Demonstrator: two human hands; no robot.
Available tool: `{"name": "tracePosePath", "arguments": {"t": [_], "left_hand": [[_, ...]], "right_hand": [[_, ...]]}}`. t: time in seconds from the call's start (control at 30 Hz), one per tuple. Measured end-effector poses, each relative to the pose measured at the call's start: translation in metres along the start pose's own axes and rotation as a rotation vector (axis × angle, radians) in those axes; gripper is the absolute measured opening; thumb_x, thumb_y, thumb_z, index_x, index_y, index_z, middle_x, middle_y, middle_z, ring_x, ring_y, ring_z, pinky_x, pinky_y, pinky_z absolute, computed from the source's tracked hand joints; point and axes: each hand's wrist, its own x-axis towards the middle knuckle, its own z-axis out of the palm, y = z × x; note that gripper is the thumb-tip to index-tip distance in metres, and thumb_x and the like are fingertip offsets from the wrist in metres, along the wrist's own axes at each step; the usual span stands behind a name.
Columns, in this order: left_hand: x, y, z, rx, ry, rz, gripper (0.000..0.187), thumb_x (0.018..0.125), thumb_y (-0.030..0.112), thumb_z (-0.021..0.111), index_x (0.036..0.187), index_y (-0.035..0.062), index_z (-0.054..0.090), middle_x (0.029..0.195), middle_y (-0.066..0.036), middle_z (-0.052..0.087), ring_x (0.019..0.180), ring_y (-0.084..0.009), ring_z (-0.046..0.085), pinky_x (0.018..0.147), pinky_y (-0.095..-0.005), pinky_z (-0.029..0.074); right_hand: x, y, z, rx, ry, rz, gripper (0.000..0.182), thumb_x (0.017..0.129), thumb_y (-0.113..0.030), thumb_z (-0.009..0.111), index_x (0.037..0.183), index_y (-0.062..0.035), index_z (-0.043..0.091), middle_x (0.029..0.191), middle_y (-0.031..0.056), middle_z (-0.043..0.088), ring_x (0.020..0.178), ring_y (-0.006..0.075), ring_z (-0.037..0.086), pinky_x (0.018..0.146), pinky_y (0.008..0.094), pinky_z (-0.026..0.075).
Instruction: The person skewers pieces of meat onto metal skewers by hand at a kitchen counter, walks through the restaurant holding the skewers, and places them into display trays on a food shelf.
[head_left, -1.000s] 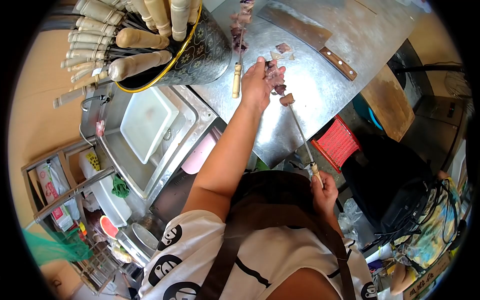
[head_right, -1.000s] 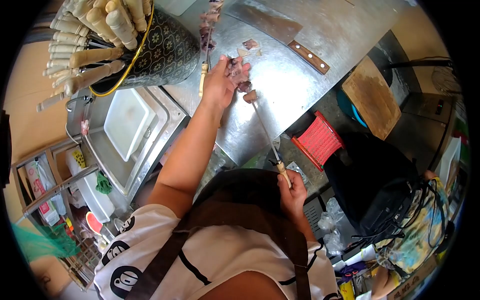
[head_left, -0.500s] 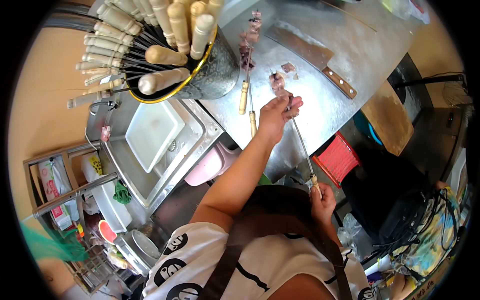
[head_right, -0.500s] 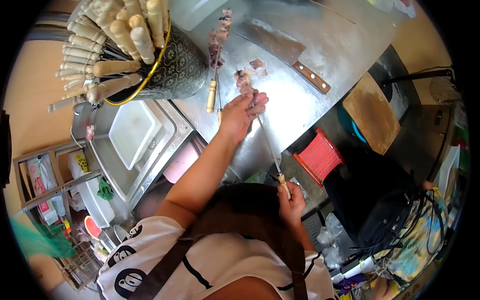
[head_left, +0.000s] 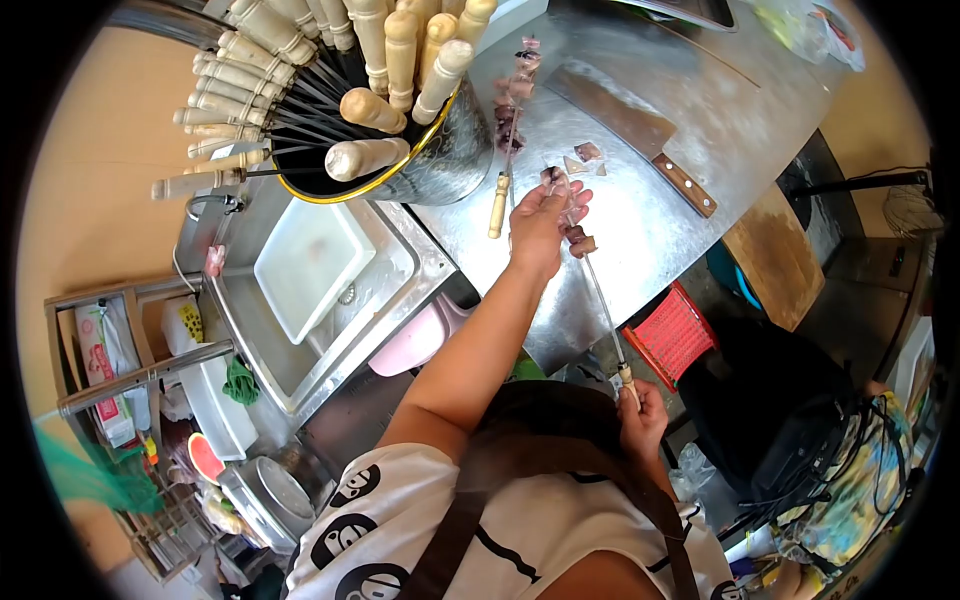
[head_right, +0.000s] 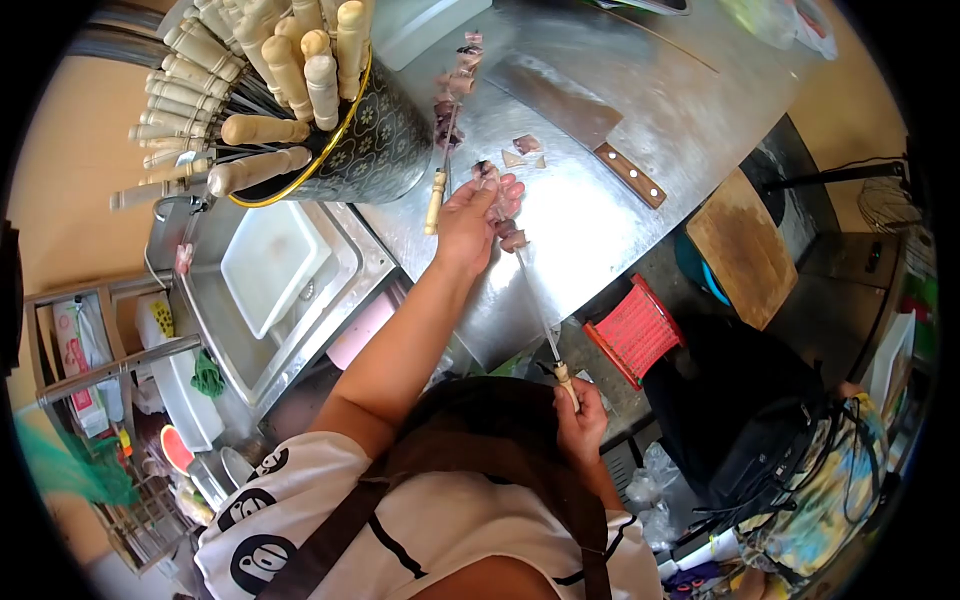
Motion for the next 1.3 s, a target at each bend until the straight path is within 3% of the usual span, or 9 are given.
{"name": "tracePosePath", "arguments": {"t": [0.1,0.3,0.43,0.67,0.8,0.93,0.97,1.1,1.3], "left_hand": [[-0.009,0.006,0.007,0.046,-0.034,-0.102,0.018,0.087,0.012,0.053,0.099,-0.0019,0.053,0.087,-0.014,0.062,0.067,-0.0150,0.053,0.046,-0.0255,0.041],[-0.011,-0.002,0.004,0.098,-0.090,-0.019,0.021,0.087,0.011,0.053,0.103,-0.0015,0.050,0.088,-0.013,0.061,0.072,-0.0171,0.057,0.049,-0.0256,0.043],[-0.003,0.018,0.007,-0.114,-0.017,-0.034,0.021,0.087,0.013,0.053,0.101,-0.0013,0.049,0.084,-0.012,0.060,0.074,-0.0194,0.059,0.056,-0.0276,0.049],[0.005,0.008,0.002,0.074,0.042,-0.054,0.016,0.087,0.009,0.052,0.095,-0.0038,0.050,0.083,-0.015,0.061,0.068,-0.0179,0.060,0.057,-0.0272,0.049],[0.013,0.000,-0.021,-0.028,-0.178,-0.150,0.017,0.084,0.000,0.049,0.100,-0.0044,0.047,0.086,-0.016,0.060,0.073,-0.0223,0.061,0.061,-0.0309,0.050],[0.001,0.029,-0.005,-0.214,-0.076,-0.058,0.019,0.083,-0.003,0.043,0.101,-0.0044,0.046,0.092,-0.016,0.057,0.085,-0.0266,0.060,0.062,-0.0335,0.051],[0.010,0.027,-0.015,-0.165,-0.145,-0.077,0.015,0.085,0.010,0.052,0.097,-0.0007,0.051,0.095,-0.015,0.060,0.086,-0.0251,0.061,0.068,-0.0319,0.051],[0.009,0.024,-0.012,0.010,0.003,0.030,0.016,0.086,0.004,0.051,0.101,-0.0022,0.049,0.095,-0.014,0.060,0.084,-0.0236,0.061,0.071,-0.0337,0.052],[0.004,0.013,-0.015,0.046,0.021,0.008,0.017,0.085,0.002,0.053,0.100,-0.0029,0.050,0.092,-0.015,0.060,0.079,-0.0232,0.061,0.055,-0.0298,0.051]], "right_hand": [[0.001,-0.005,0.003,0.062,0.003,0.013,0.015,0.084,-0.009,0.057,0.095,0.0005,0.052,0.069,-0.0005,0.051,0.062,0.0052,0.045,0.057,0.0196,0.038],[0.000,-0.014,0.004,0.112,0.007,-0.037,0.013,0.085,-0.007,0.054,0.096,-0.0005,0.050,0.065,-0.0012,0.049,0.052,0.0030,0.040,0.047,0.0171,0.031],[0.000,-0.011,-0.002,0.105,-0.019,0.013,0.014,0.085,-0.006,0.056,0.096,0.0008,0.051,0.070,-0.0007,0.051,0.062,0.0044,0.044,0.056,0.0184,0.037],[0.000,-0.013,0.000,0.099,-0.001,0.007,0.015,0.084,-0.008,0.057,0.095,0.0005,0.053,0.071,-0.0004,0.052,0.064,0.0053,0.046,0.059,0.0192,0.039],[0.001,0.000,-0.004,0.026,0.017,-0.030,0.015,0.083,-0.008,0.058,0.094,0.0002,0.054,0.071,-0.0002,0.052,0.064,0.0058,0.046,0.059,0.0199,0.039],[0.000,-0.005,-0.003,-0.006,0.003,-0.018,0.014,0.083,-0.008,0.059,0.094,-0.0002,0.054,0.071,0.0003,0.052,0.064,0.0066,0.047,0.060,0.0211,0.040],[-0.001,-0.008,-0.002,-0.001,0.001,-0.006,0.014,0.083,-0.008,0.059,0.094,-0.0003,0.055,0.070,0.0006,0.052,0.064,0.0068,0.047,0.060,0.0214,0.040],[0.000,-0.006,-0.001,-0.044,-0.020,-0.034,0.014,0.082,-0.009,0.060,0.092,-0.0004,0.055,0.070,0.0009,0.052,0.064,0.0071,0.047,0.059,0.0215,0.040],[0.001,-0.005,0.001,-0.069,-0.023,-0.059,0.014,0.082,-0.010,0.061,0.091,-0.0007,0.055,0.069,0.0013,0.052,0.063,0.0071,0.046,0.058,0.0217,0.040]]}}
